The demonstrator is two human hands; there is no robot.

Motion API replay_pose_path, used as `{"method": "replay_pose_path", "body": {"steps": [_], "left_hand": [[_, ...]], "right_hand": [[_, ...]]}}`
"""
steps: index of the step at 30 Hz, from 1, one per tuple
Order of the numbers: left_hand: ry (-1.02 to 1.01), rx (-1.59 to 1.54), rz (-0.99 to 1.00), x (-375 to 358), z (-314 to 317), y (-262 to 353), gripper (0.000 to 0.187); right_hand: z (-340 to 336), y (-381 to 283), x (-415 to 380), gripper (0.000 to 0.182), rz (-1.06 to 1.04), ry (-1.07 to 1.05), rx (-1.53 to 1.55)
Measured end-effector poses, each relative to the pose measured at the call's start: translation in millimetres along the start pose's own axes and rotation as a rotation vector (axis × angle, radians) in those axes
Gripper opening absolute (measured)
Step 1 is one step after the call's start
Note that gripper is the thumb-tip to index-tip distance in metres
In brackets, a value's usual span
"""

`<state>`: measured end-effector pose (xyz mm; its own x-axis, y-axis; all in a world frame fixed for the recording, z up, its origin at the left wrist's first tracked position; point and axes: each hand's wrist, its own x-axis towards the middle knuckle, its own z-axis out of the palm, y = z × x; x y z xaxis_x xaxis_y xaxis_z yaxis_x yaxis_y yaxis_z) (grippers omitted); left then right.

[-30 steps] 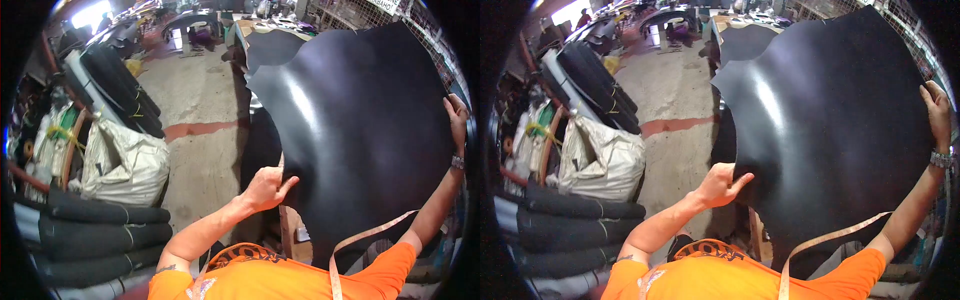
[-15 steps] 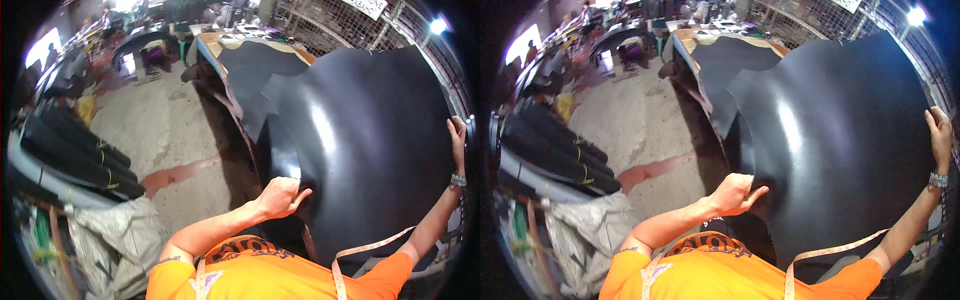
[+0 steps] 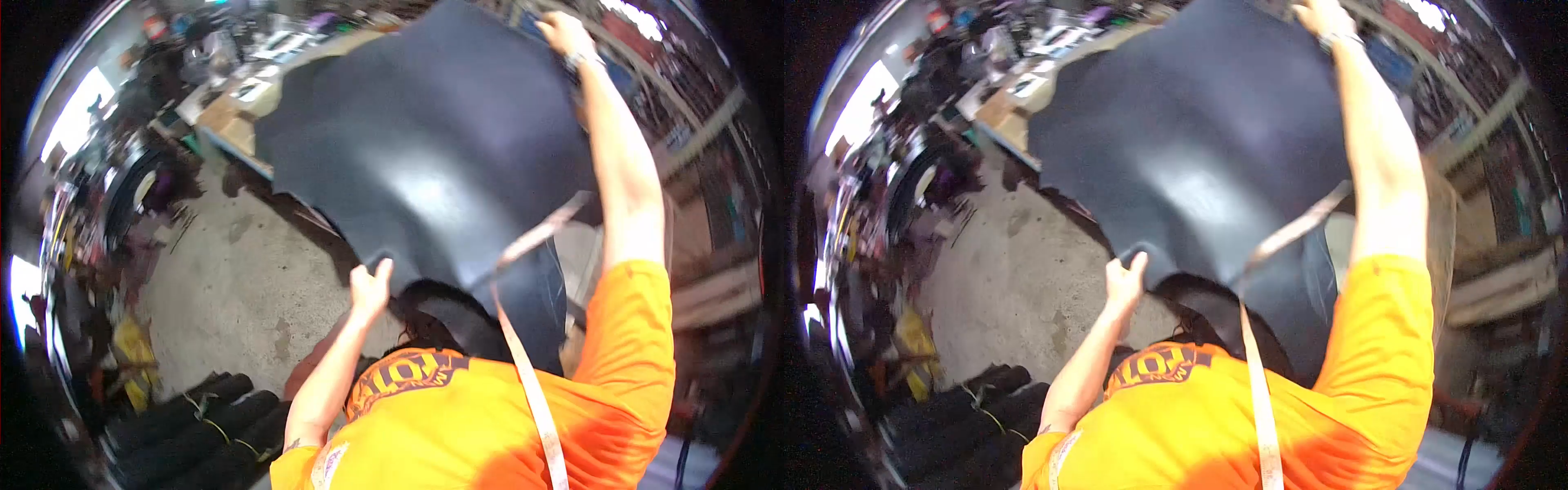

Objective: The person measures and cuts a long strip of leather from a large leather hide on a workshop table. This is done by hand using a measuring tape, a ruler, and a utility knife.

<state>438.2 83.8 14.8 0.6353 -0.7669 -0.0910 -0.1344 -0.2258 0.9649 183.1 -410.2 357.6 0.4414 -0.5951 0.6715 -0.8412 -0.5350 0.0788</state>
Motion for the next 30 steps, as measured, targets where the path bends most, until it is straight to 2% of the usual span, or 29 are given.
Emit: {"method": "replay_pose_path", "body": {"steps": [1, 2, 3, 4, 5, 6, 8, 9, 10, 11, 12, 14, 15, 16, 17, 18, 19, 21, 24, 25, 26, 28, 30], "left_hand": [[-0.088, -0.141, -0.121, 32, -5, -44, 0.028], [-0.168, -0.271, -0.251, 58, -13, -78, 0.030], [-0.229, -0.312, -0.377, 71, -27, -89, 0.033], [-0.282, -0.348, -0.503, 82, -43, -95, 0.036], [-0.419, -0.411, -0.495, 95, -62, -98, 0.036], [-0.526, -0.426, -0.583, 119, -82, -127, 0.028], [-0.534, -0.528, -0.622, 161, -118, -126, 0.040], [-0.424, -0.542, -0.658, 186, -131, -113, 0.047], [-0.414, -0.601, -0.655, 223, -144, -119, 0.051], [-0.420, -0.678, -0.649, 264, -155, -131, 0.050], [-0.397, -0.732, -0.704, 302, -166, -143, 0.048], [-0.433, -0.714, -0.726, 338, -171, -114, 0.047], [-0.507, -0.741, -0.834, 361, -178, -119, 0.049], [-0.447, -0.813, -0.911, 368, -176, -107, 0.055], [-0.471, -0.828, -0.901, 375, -176, -115, 0.052], [-0.493, -0.840, -0.889, 381, -178, -125, 0.049], [-0.531, -0.892, -0.944, 386, -180, -129, 0.046], [-0.521, -0.901, -0.947, 389, -178, -135, 0.047], [-0.501, -0.872, -0.891, 397, -180, -128, 0.048], [-0.505, -0.875, -0.870, 398, -181, -129, 0.048], [-0.607, -0.839, -0.777, 399, -183, -120, 0.042], [-0.543, -0.699, -0.723, 408, -183, -117, 0.044], [-0.420, -0.636, -0.686, 415, -181, -123, 0.043]], "right_hand": [[-8, -41, -16, 0.037, -0.016, -0.129, -0.048], [5, -64, -33, 0.030, 0.018, -0.103, 0.028], [15, -85, -56, 0.024, -0.069, -0.132, 0.162], [34, -88, -89, 0.030, -0.119, -0.224, 0.286], [33, -123, -136, 0.023, -0.160, -0.238, 0.370], [21, -151, -179, 0.025, -0.047, -0.371, 0.619], [20, -206, -279, 0.031, 0.210, -0.615, 0.869], [14, -240, -330, 0.030, 0.445, -0.786, 0.978], [23, -276, -389, 0.038, 0.819, -0.816, 1.341], [27, -310, -440, 0.042, 1.075, -0.894, 1.430], [23, -352, -477, 0.047, 1.326, -0.924, 1.386], [24, -429, -528, 0.056, 1.831, -0.693, 1.373], [26, -450, -525, 0.058, 2.031, -0.464, 1.340], [34, -467, -522, 0.061, 2.197, -0.215, 1.291], [47, -471, -532, 0.066, 2.203, -0.098, 1.272], [67, -464, -562, 0.066, 2.145, 0.020, 1.392], [72, -463, -527, 0.062, 2.146, 0.511, 1.316], [111, -442, -560, 0.058, 2.014, 1.172, 1.343], [104, -433, -533, 0.058, 1.906, 1.331, 1.428], [93, -430, -524, 0.055, 1.850, 1.314, 1.457], [80, -422, -512, 0.049, 1.855, 1.237, 1.467], [76, -403, -523, 0.043, 1.927, 1.026, 1.430], [74, -405, -514, 0.038, 1.916, 1.009, 1.442]]}}
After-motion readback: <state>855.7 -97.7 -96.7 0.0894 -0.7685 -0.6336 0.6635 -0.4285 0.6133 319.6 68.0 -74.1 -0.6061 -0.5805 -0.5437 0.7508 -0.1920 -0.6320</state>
